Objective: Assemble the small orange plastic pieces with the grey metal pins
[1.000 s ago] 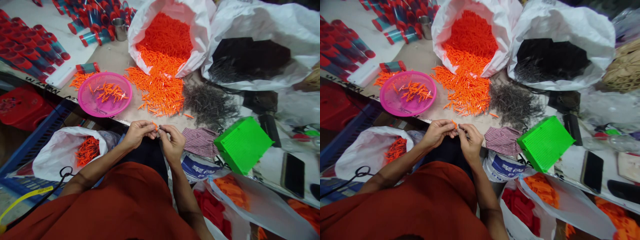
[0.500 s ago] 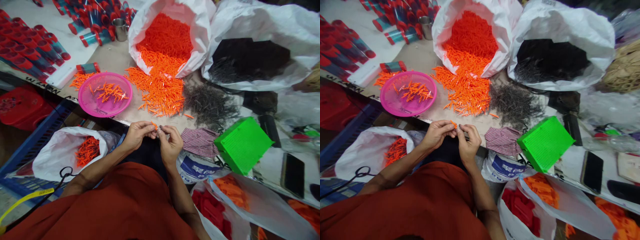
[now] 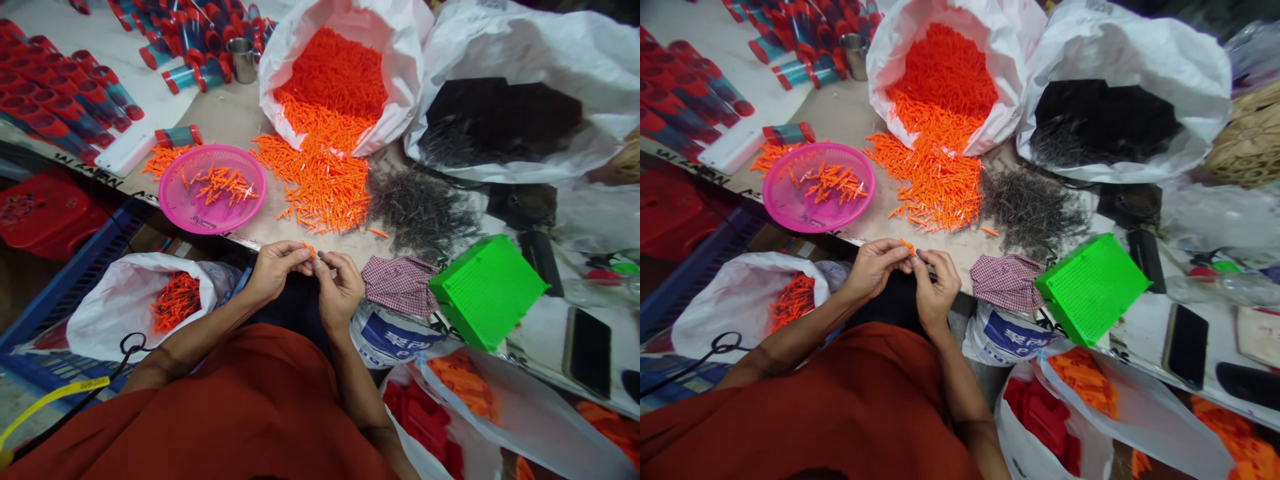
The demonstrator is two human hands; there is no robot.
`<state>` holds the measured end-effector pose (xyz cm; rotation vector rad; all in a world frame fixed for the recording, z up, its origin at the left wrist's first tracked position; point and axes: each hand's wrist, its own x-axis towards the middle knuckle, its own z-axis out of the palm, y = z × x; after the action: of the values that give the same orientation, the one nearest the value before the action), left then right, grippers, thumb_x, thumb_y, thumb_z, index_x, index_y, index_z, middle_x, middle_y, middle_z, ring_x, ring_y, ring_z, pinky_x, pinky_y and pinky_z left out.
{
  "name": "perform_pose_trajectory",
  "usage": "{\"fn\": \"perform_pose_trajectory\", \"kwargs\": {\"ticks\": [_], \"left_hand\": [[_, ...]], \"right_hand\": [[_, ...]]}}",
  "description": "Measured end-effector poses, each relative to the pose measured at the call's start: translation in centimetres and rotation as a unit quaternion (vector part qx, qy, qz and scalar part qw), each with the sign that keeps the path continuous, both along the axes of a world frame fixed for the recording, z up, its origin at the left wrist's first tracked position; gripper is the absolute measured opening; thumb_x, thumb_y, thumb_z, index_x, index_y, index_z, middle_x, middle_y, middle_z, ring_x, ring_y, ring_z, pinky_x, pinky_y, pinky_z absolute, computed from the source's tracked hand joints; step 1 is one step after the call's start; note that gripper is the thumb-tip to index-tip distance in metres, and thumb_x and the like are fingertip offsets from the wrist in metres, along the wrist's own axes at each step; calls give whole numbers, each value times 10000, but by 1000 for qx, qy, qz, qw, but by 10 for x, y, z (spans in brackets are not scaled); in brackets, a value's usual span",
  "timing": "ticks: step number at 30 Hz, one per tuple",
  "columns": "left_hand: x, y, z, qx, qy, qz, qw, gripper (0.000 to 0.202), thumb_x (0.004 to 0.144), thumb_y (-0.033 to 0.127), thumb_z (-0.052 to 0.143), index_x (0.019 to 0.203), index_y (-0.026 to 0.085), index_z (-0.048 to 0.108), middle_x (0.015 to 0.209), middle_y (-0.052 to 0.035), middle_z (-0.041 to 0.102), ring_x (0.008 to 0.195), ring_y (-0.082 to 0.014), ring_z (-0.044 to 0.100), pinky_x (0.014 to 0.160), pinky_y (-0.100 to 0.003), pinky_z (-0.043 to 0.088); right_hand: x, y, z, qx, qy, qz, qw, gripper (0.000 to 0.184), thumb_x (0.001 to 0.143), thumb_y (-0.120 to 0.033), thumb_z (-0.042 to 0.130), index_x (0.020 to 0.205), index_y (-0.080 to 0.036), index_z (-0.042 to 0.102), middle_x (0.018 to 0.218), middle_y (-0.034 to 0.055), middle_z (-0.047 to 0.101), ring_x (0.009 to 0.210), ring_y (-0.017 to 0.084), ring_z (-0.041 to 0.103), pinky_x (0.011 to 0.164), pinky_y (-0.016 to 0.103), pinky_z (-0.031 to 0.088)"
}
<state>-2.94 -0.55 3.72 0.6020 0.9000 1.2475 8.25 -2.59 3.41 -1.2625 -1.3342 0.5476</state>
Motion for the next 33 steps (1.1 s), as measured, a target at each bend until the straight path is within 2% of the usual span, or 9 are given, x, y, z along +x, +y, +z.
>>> {"fn": "perform_pose_trajectory", "kwargs": {"ticks": [16, 26, 33], "left_hand": [[3, -3, 0, 2, 1, 10, 1000, 160, 619, 244, 750, 675, 115, 675, 594, -9, 660, 498, -93, 595, 528, -215, 509], [5, -6, -6, 46, 9, 23, 999, 94, 673, 224, 709, 702, 139, 681, 614, 8, 652, 525, -78, 584, 560, -198, 490], [4, -6, -9, 47, 13, 9, 999, 127, 643, 244, 729, 720, 156, 682, 633, 13, 644, 552, -81, 571, 578, -206, 480]], "right_hand": [[-4, -1, 2, -17, 14, -16, 1000, 34, 783, -199, 632, 776, -186, 663, 742, -9, 622, 702, 116, 588, 648, 258, 463], [-9, -2, -3, -50, 67, -13, 996, 44, 778, -200, 612, 743, -174, 609, 740, -13, 584, 715, 115, 567, 657, 254, 456], [-10, -4, -3, -65, 53, -24, 996, 67, 781, -223, 589, 739, -170, 588, 716, -21, 574, 666, 106, 549, 610, 239, 448]]}}
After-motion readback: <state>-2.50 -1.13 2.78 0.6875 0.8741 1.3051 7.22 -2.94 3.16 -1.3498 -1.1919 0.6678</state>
